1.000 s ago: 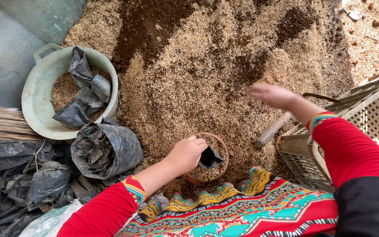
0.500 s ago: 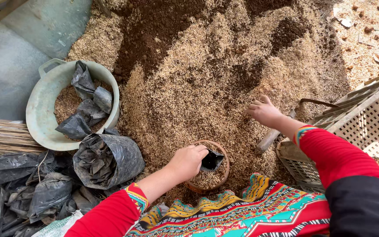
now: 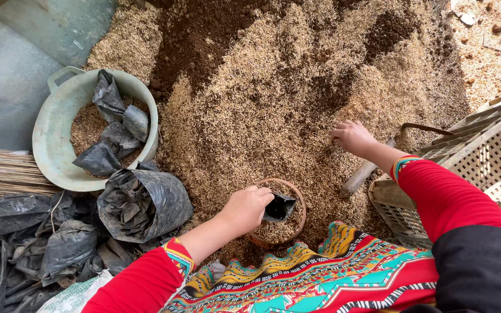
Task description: The person scoops loose dried plant material from a large pile into small black plastic pouches using both hands, then places the filled pouches into a nearby white plastic crate. The process is repeated continuously throughout the clip.
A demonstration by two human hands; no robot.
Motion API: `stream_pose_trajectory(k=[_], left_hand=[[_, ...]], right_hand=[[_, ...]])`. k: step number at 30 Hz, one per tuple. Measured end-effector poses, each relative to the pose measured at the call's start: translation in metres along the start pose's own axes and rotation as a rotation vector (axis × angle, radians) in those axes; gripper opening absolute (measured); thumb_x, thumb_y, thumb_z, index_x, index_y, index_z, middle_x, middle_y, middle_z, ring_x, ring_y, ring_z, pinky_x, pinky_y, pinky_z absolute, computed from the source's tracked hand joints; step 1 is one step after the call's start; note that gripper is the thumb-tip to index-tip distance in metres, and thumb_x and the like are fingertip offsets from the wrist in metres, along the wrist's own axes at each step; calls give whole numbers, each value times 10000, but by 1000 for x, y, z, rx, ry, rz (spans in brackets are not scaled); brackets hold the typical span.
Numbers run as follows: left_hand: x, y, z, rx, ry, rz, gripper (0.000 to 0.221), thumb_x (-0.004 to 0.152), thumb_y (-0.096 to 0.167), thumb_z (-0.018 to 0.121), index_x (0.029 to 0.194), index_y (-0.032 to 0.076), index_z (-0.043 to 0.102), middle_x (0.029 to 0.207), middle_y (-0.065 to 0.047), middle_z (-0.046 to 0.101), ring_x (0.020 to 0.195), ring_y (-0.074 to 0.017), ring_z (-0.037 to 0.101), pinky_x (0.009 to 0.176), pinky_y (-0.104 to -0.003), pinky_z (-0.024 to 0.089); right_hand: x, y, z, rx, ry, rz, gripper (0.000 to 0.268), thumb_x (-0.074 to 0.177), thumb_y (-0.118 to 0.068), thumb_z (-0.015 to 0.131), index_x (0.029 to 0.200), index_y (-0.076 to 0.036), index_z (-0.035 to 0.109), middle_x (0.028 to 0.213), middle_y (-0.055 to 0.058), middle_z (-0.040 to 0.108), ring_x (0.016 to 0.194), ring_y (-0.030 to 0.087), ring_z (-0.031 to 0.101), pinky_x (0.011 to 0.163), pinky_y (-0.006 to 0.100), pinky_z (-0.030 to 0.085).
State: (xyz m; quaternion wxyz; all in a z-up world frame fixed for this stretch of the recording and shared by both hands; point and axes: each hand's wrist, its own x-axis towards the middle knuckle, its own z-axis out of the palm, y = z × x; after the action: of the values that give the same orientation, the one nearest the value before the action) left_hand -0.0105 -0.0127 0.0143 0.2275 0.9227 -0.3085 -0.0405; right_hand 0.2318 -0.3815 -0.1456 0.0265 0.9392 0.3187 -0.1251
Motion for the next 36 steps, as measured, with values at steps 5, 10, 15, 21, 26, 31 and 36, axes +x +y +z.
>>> stream_pose_trajectory(k=[5,10,15,21,26,31,36], left_hand=[[-2,1,1,-18,3,4,183,760,12,644,934,68,661,980,-59,678,893,-301,653,739,-412,572],[-6,1,-1,-5,-1,0,187,768,1,640,940,67,666,977,-59,678,911,-295,659,749,-408,574],[-5,2,-1,21,-27,-13,243,761,-6,646,997,50,659,1037,-79,667,908,-297,661,754,-406,578],[-2,5,0,0,-17,-8,269,748,-13,660,1011,44,654,1071,-81,657,927,-299,666,747,-412,579],[-4,9,-2,18,-50,-11,298,735,-26,654,1024,46,654,1076,-78,654,923,-302,662,744,-410,581],[-6,13,-3,-6,-41,-25,283,761,-26,649,1035,43,648,1089,-80,650,926,-304,661,733,-415,579],[-8,17,-7,2,-20,-14,276,759,-22,656,1027,47,645,1113,-81,648,932,-309,662,761,-419,576]], right_hand=[[-5,-15,-17,-153,68,-103,311,895,-270,686,1204,-242,707,1078,-50,670,1068,158,576,952,386,431],[-2,-12,-8,-87,0,-119,266,919,-345,683,1107,-159,710,1026,-5,688,1011,161,608,913,367,508],[15,-8,6,228,201,-159,192,994,-221,647,996,-39,711,952,94,717,867,200,672,839,343,616],[28,-21,-4,337,83,-96,179,996,-171,600,1056,-39,704,980,87,722,885,212,695,862,346,617],[10,-33,-25,124,-54,-33,203,941,-250,687,1103,-133,723,1054,89,697,970,228,657,856,368,600],[-10,-53,-15,3,-69,-66,352,891,-299,708,1191,-118,679,1085,70,681,927,199,676,847,392,581],[-6,-45,-7,109,-180,70,227,1025,-259,591,1159,-113,703,1110,49,672,832,187,717,763,312,637]])
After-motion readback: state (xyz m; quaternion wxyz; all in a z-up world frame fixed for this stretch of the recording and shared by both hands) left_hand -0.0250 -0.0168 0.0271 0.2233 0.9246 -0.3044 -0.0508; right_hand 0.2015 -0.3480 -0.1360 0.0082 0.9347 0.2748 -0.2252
